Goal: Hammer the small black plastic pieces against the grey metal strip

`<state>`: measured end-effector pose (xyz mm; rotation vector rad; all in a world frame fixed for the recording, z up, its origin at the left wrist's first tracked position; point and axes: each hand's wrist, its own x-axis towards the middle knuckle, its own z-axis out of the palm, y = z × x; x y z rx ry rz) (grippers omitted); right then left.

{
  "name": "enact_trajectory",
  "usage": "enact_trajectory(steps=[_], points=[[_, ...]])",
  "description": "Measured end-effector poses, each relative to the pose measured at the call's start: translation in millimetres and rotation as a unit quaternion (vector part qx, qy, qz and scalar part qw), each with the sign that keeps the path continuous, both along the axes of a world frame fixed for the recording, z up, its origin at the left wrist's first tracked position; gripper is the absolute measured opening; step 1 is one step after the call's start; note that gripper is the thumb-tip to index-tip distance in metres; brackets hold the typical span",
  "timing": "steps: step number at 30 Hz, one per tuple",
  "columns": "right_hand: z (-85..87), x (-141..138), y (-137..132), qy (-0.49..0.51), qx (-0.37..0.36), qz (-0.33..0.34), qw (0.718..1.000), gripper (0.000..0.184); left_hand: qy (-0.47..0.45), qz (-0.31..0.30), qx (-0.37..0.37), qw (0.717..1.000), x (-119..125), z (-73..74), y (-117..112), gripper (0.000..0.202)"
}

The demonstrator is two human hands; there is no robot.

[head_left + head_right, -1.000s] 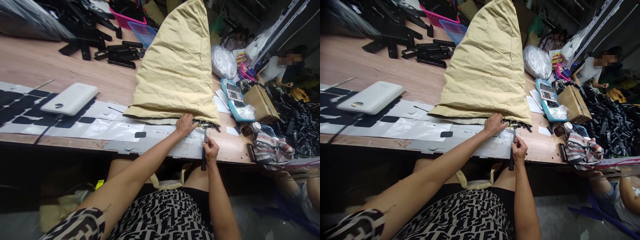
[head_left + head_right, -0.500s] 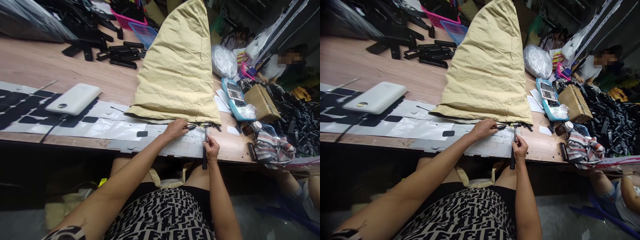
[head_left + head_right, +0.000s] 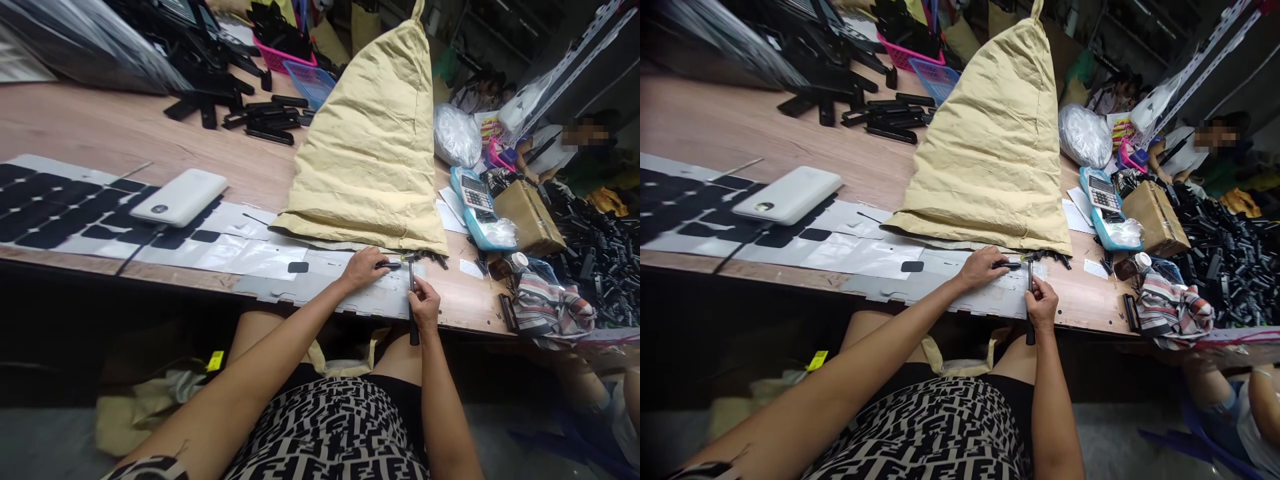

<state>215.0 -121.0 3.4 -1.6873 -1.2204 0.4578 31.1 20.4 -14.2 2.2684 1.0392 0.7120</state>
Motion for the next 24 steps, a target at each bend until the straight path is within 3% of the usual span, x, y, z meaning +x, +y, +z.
enact_trajectory(steps=[5,16,24], points=[[5.0,-1.9,-2.3,-0.046,0.000,0.011,0.999,0.045,-0.015,0.007,-0.044,0.999,-0.7,2.0,3.2,0.023],[19.0,-14.9,-12.6,-0.192,0.039,0.064,0.979,0.042,-0.020,-0.005,-0.041,0.999,-0.4,3.4,4.9,0.022],[22.8,-23.2,-11.6,-0.151,0.044,0.058,0.986,0.043,-0.018,-0.008,-0.035,0.999,0.4,4.3,5.5,0.021]])
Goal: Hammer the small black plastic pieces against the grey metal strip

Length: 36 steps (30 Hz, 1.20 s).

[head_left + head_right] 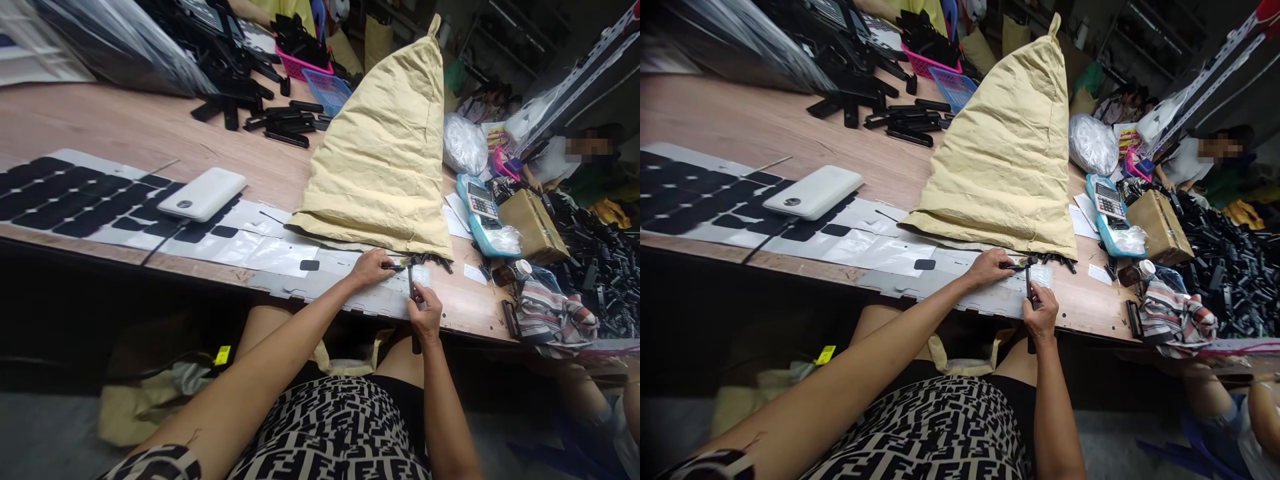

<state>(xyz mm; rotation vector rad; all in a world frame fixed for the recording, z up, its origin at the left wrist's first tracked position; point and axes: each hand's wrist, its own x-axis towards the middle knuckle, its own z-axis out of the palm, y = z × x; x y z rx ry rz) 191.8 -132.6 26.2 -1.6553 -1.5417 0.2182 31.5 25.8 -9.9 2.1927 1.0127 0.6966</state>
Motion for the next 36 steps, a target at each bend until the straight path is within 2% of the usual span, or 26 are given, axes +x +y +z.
enact_trajectory(steps=[6,13,18,22,36], points=[[-2.6,-4.2,3.5,-0.020,-0.033,0.026,0.999,0.041,-0.005,0.006,0.001,1.000,0.3,-0.3,-0.3,0.019],[-12.9,18.8,6.4,0.094,-0.029,-0.044,0.994,0.043,-0.009,0.002,-0.013,1.000,-1.7,-1.3,-0.6,0.024],[-23.7,25.9,8.6,0.160,-0.037,-0.073,0.984,0.046,-0.030,-0.014,-0.027,0.999,-4.8,-1.7,-0.2,0.038],[-24.5,24.7,8.3,0.160,-0.047,-0.077,0.983,0.047,-0.034,-0.005,-0.038,0.999,-5.6,0.0,-0.2,0.049],[-24.7,26.3,9.7,0.172,-0.050,-0.069,0.981,0.047,-0.023,-0.011,-0.048,0.999,-6.5,2.7,0.0,0.051]])
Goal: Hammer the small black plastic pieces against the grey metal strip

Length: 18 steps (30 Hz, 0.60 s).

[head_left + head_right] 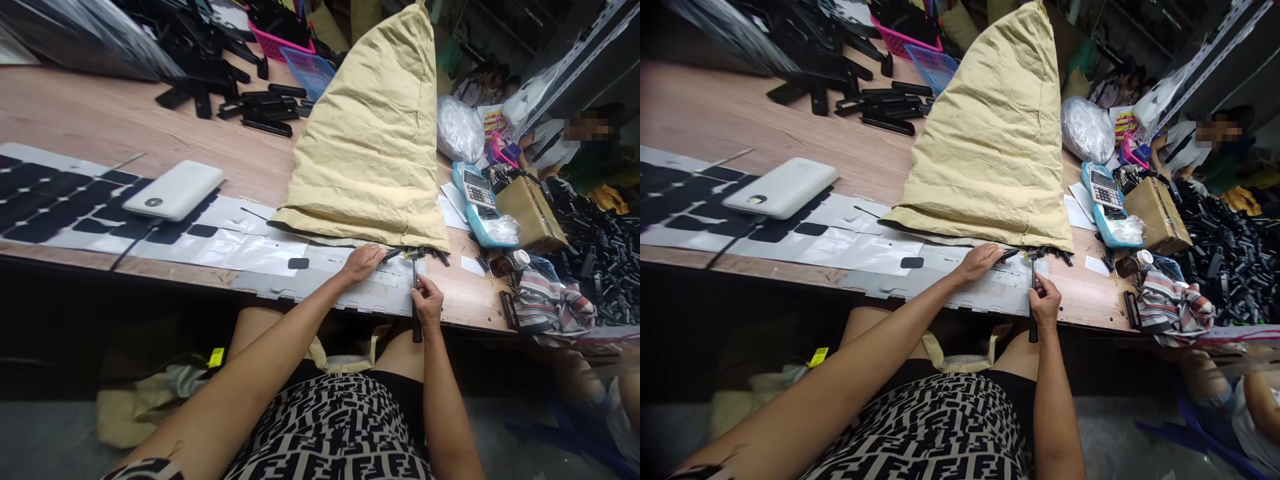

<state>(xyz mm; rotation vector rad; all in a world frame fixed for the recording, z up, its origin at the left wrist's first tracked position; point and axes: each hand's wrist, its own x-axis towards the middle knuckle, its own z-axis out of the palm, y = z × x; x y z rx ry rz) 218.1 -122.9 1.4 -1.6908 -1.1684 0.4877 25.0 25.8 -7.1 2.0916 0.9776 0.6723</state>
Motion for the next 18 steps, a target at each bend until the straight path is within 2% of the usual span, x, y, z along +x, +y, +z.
enact_trajectory(steps=[13,16,18], points=[[-3.4,2.3,0.4,-0.001,0.001,0.002,1.000,0.048,-0.055,-0.011,-0.032,0.998,-1.2,-0.7,0.8,0.055],[-3.7,2.5,0.7,0.002,0.007,0.002,1.000,0.048,-0.084,-0.019,-0.042,0.995,-4.6,4.1,-3.4,0.051],[-3.3,2.3,0.9,0.004,0.010,0.002,1.000,0.048,-0.120,-0.027,-0.061,0.991,-13.8,10.4,-14.9,0.047]])
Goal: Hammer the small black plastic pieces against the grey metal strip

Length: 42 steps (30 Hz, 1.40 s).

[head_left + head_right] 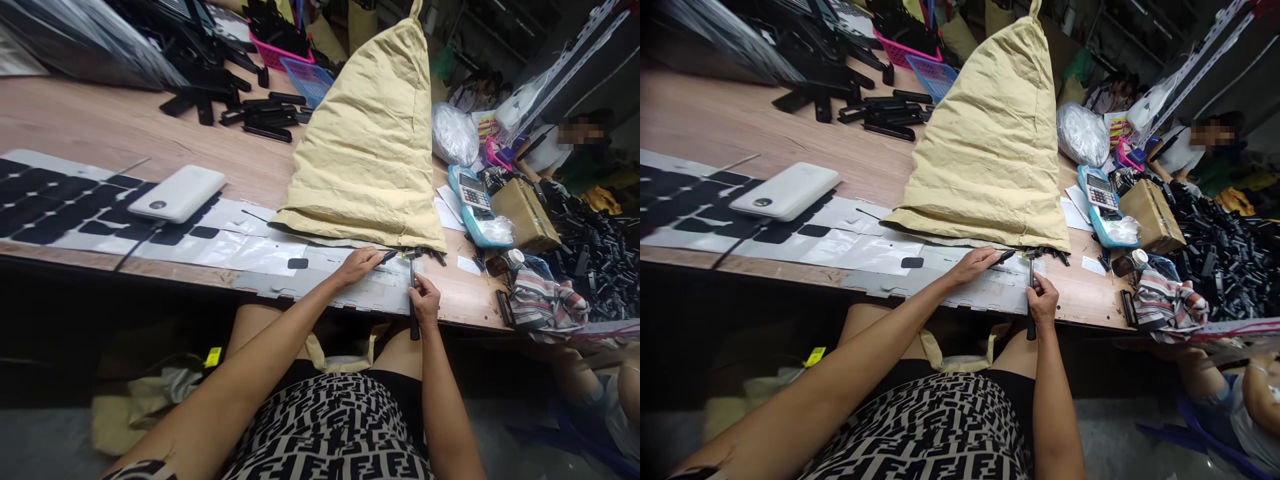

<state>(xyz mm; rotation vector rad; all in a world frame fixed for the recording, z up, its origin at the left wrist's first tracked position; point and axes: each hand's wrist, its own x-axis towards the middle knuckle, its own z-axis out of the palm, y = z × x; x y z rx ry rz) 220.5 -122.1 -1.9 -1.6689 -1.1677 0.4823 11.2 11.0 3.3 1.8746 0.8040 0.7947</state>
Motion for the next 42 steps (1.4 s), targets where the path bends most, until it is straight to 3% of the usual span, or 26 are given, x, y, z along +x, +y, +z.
enact_trajectory(steps=[4,7,9,13,16,18,22,24,26,28,31,34,38,42], points=[[0.6,-0.4,-0.4,-0.003,-0.005,0.004,1.000,0.049,-0.025,-0.068,-0.061,0.996,-37.5,11.5,-48.1,0.035],[0.2,-0.6,-0.7,-0.004,-0.009,0.008,1.000,0.049,0.009,-0.143,-0.139,0.980,-66.5,5.2,-91.7,0.030],[-0.4,-0.6,-0.4,-0.001,-0.005,0.007,1.000,0.049,0.050,-0.158,-0.173,0.971,-76.8,-11.4,-115.6,0.027],[-0.6,-0.3,0.3,0.003,0.000,0.002,1.000,0.049,0.189,-0.079,-0.139,0.969,-75.5,-59.6,-142.8,0.020],[0.2,-0.3,-1.0,0.016,0.002,0.000,1.000,0.049,0.265,-0.052,-0.123,0.955,-68.5,-72.4,-147.2,0.032],[0.3,-1.2,-2.5,0.041,0.007,-0.010,0.999,0.048,0.265,-0.094,-0.137,0.950,-63.0,-57.9,-142.4,0.039],[-1.6,-4.7,-2.1,0.098,0.057,-0.094,0.989,0.054,0.113,-0.227,-0.153,0.955,-35.7,2.5,-107.5,0.030],[-2.7,-6.1,0.3,0.111,0.084,-0.153,0.978,0.058,0.090,-0.169,-0.100,0.976,-8.8,26.8,-78.7,0.031],[-3.6,-6.4,2.6,0.118,0.087,-0.182,0.972,0.060,0.133,-0.031,-0.016,0.991,24.3,38.4,-48.2,0.026],[-4.4,-5.5,3.6,0.119,0.071,-0.174,0.975,0.060,0.181,0.067,0.026,0.981,58.4,38.7,-21.6,0.027],[-6.3,-3.4,2.7,0.113,0.051,-0.140,0.982,0.058,0.211,0.130,0.034,0.968,99.7,29.5,4.4,0.029],[-8.1,-2.4,1.6,0.118,0.047,-0.129,0.983,0.059,0.257,0.178,0.047,0.949,120.2,21.3,16.2,0.028],[-6.9,-3.3,0.8,0.112,0.038,-0.119,0.986,0.060,0.267,0.154,0.056,0.950,109.4,16.7,22.0,0.025],[-4.4,-3.9,-0.8,0.079,0.035,-0.098,0.991,0.057,0.243,0.102,0.082,0.961,61.2,6.5,19.8,0.027]])
